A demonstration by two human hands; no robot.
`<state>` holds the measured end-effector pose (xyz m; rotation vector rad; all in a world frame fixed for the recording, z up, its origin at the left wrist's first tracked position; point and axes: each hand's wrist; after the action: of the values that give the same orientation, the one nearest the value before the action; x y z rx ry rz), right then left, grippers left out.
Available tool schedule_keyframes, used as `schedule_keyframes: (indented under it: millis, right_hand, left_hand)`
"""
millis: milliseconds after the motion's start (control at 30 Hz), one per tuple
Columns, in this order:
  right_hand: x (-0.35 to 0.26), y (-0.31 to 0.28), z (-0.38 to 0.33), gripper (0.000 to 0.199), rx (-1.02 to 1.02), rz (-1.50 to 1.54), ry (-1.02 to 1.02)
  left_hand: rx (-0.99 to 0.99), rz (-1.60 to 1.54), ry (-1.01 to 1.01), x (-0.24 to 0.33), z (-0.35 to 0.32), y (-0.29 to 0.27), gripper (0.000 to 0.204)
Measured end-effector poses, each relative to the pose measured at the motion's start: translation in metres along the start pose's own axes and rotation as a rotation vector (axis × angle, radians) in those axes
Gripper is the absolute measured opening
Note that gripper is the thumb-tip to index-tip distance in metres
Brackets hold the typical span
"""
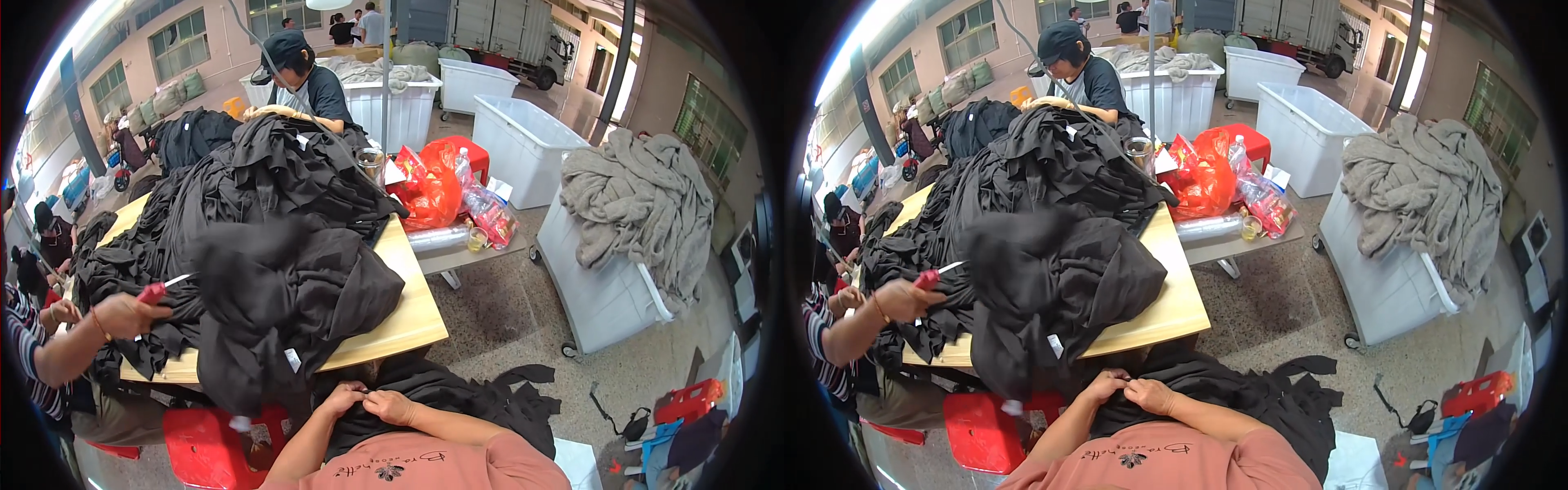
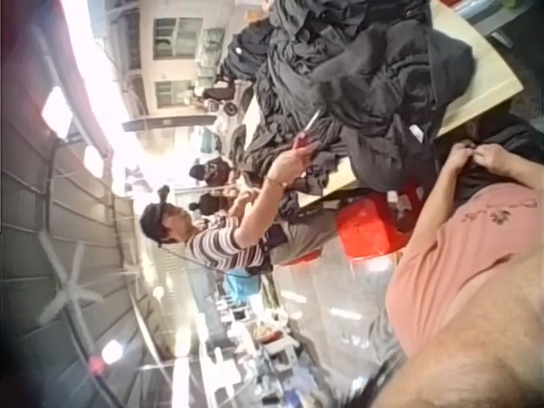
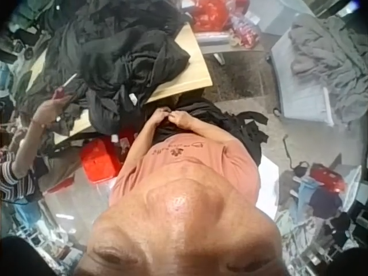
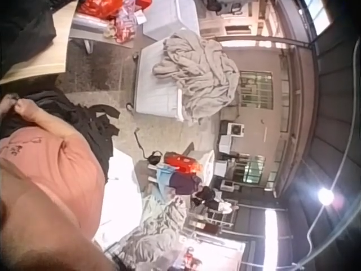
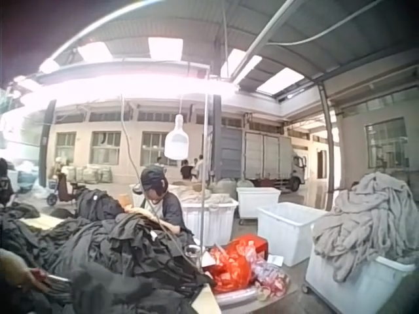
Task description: Inspecting and sorting black fabric pieces on a workbench at a garment factory.
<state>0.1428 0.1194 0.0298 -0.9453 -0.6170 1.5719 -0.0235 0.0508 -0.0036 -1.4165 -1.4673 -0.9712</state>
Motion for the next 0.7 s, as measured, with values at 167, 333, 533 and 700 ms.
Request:
schedule_keyframes:
  millis: [167,333,533,700]
  right_hand:
    - [0.001,-0.004,0.000,0.005,-0.012,0.012,0.070]
    - [0.001,-0.012,0.013,0.004,-0.020,0.065,-0.043]
    - [0.006,-0.004,0.015,0.006,0.010,0.048,0.029]
    - [0.006,0.002,0.015,0.009,-0.040,0.105,0.017]
  left_hand:
    - [0.004,-0.016,-0.050,0.012,-0.001,0.007,0.023]
    - [0.018,-0.173,-0.085,0.002,0.000,0.003,0.020]
    - [0.033,-0.159,-0.025,0.000,-0.007,-0.002,0.018]
    - [-0.012,-0.198,-0.106,0.001,-0.009,-0.008,0.019]
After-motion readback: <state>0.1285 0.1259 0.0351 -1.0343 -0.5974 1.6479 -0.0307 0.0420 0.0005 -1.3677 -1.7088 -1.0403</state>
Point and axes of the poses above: each hand's wrist, its own z-axis towards the middle knuckle, its own y-axis out of the palm, x = y × z, and after that the axes turned 4 degrees about y, right-handed
